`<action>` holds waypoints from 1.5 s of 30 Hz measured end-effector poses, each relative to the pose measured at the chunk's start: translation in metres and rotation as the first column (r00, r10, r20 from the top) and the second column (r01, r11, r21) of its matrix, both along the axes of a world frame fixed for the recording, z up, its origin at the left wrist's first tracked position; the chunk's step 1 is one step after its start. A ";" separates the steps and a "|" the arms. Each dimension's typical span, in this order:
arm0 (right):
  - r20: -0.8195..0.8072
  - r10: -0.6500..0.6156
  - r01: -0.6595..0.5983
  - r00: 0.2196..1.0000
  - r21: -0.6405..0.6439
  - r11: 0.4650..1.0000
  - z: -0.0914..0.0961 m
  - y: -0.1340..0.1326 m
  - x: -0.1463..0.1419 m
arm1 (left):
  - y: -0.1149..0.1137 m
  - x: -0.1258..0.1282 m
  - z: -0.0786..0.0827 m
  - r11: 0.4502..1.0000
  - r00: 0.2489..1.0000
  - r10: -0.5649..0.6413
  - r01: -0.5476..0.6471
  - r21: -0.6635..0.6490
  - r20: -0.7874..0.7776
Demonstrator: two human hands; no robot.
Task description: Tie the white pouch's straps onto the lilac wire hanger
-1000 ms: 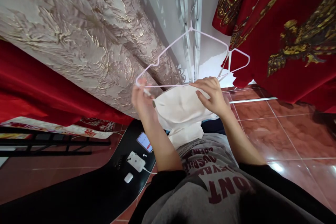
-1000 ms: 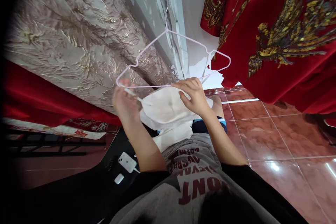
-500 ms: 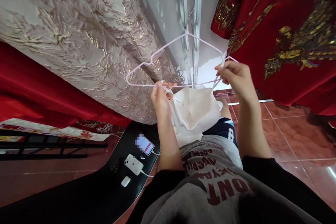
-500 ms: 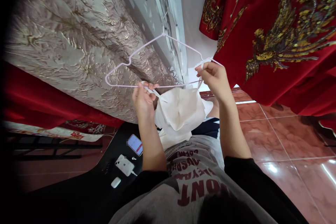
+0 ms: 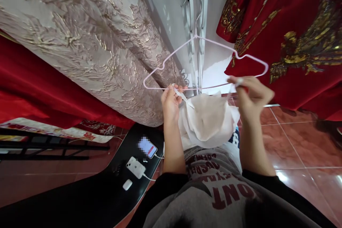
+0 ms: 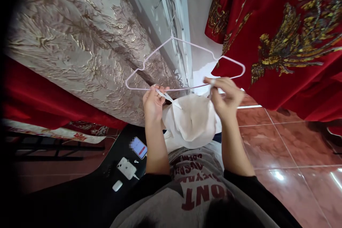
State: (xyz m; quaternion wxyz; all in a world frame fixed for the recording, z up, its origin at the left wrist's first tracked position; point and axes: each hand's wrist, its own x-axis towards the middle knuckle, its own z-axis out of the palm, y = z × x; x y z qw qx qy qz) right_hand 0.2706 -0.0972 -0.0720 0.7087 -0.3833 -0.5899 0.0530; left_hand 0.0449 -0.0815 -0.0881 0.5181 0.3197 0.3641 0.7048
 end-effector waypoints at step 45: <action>-0.203 -0.201 0.183 0.958 -0.103 0.978 -0.029 0.038 0.054 | 0.017 -0.038 -0.014 0.954 0.972 0.227 -0.233 0.189 0.056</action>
